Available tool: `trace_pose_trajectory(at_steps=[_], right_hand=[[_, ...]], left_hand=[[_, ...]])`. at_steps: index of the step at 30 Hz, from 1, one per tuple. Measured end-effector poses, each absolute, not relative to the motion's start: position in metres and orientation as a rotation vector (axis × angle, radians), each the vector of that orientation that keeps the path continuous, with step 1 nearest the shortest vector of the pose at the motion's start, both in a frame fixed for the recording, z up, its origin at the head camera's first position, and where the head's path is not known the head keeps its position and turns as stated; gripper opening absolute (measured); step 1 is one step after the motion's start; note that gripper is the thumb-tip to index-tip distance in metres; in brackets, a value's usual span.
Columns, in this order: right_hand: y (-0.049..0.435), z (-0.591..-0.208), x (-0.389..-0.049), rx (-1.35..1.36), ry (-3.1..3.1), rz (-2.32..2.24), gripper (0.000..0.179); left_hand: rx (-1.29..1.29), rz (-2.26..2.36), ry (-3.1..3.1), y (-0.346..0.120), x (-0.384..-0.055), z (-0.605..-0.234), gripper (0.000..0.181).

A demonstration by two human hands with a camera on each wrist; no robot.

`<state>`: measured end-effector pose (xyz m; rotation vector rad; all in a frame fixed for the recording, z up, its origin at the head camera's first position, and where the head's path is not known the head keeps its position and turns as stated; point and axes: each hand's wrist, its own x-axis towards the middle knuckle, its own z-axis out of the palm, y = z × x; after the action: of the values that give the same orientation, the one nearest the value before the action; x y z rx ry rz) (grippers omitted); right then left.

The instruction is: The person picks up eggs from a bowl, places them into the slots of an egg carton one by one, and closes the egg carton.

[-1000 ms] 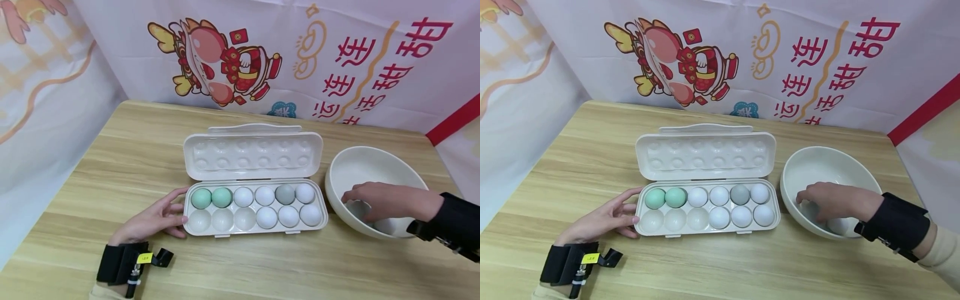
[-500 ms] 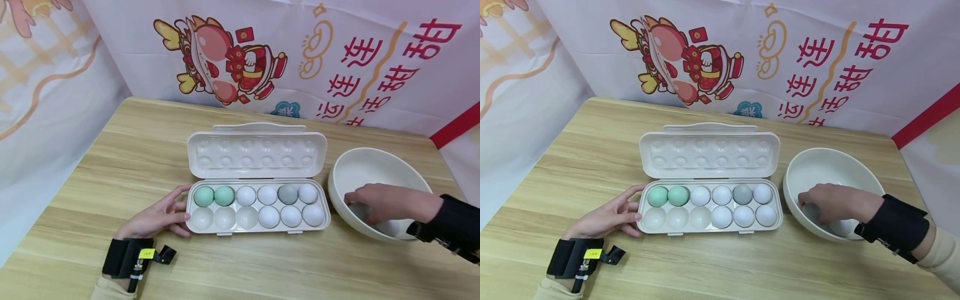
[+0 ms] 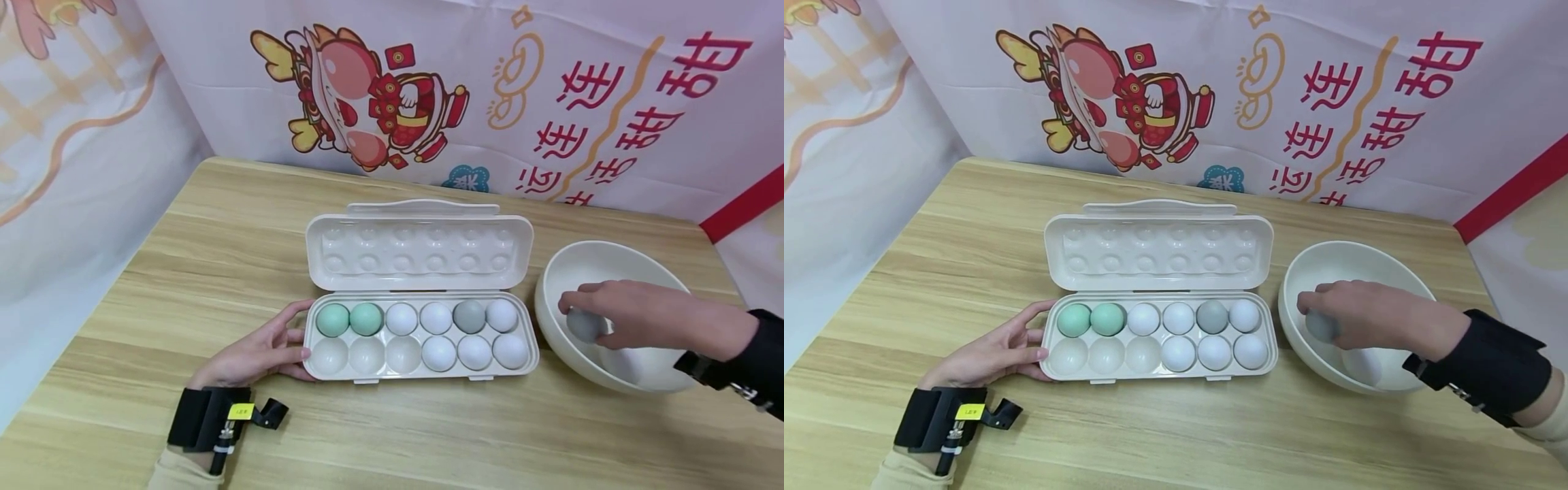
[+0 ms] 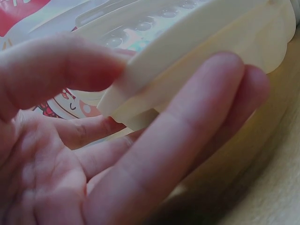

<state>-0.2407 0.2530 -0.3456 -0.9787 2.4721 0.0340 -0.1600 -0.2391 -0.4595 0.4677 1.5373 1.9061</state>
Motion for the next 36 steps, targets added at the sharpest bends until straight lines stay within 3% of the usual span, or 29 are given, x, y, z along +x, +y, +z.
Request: trace_pose_trajectory(at_steps=[10, 36], right_hand=[[0.238, -0.330, -0.234, -0.972, 2.553, 0.130, 0.055], [0.188, -0.303, -0.217, -1.469, 2.681, 0.311, 0.045]], left_hand=[[0.459, 1.900, 1.547, -0.240, -0.160, -0.460, 0.071], [0.432, 1.901, 1.545, -0.240, -0.160, -0.459, 0.072]])
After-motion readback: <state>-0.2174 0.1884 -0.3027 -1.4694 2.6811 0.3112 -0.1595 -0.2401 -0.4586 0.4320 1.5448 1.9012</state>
